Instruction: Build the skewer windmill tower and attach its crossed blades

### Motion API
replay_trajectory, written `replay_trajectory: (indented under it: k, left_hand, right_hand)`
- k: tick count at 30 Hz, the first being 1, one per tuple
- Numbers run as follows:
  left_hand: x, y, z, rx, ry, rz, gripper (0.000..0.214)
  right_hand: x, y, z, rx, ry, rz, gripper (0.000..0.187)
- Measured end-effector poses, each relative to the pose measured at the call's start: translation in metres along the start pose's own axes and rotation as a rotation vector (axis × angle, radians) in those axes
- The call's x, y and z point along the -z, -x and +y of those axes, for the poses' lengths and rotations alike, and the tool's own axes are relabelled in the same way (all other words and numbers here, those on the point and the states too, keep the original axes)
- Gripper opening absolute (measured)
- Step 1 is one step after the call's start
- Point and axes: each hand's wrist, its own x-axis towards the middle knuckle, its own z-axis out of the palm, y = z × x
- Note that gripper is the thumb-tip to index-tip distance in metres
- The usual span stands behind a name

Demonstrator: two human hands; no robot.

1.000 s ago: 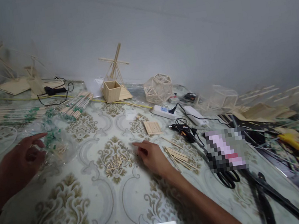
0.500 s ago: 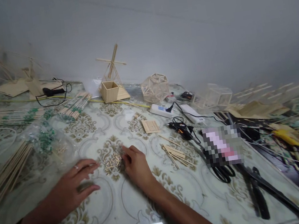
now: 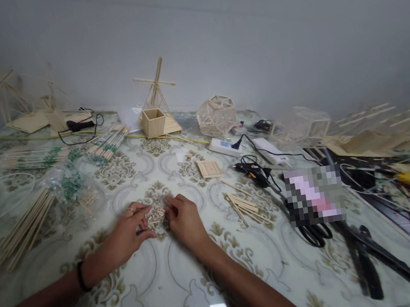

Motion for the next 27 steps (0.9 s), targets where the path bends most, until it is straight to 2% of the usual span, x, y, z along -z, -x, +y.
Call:
replay_trajectory:
  k: [7, 13, 20, 23, 27]
  left_hand:
    - [0.001, -0.002, 0.004, 0.017, 0.002, 0.046, 0.045]
    - [-0.002, 0.001, 0.010, 0.036, 0.041, 0.121, 0.051]
    - [-0.009, 0.005, 0.027, 0.118, 0.146, 0.349, 0.050]
    - [-0.018, -0.003, 0.028, 0.183, 0.256, 0.434, 0.044]
    - [-0.034, -0.016, 0.024, 0.269, 0.446, 0.523, 0.047]
  right_hand:
    - [-0.016, 0.000, -0.012, 0.022, -0.022, 0.044, 0.038]
    - [-0.020, 0.001, -0.021, -0.020, -0.015, 0.023, 0.041]
    - [-0.011, 0.000, -0.019, -0.025, -0.028, 0.000, 0.034]
    - [-0.010, 0.000, -0.016, -0.033, -0.032, -0.006, 0.034]
    - [-0.019, 0.004, -0.021, -0.043, -0.038, 0.018, 0.034]
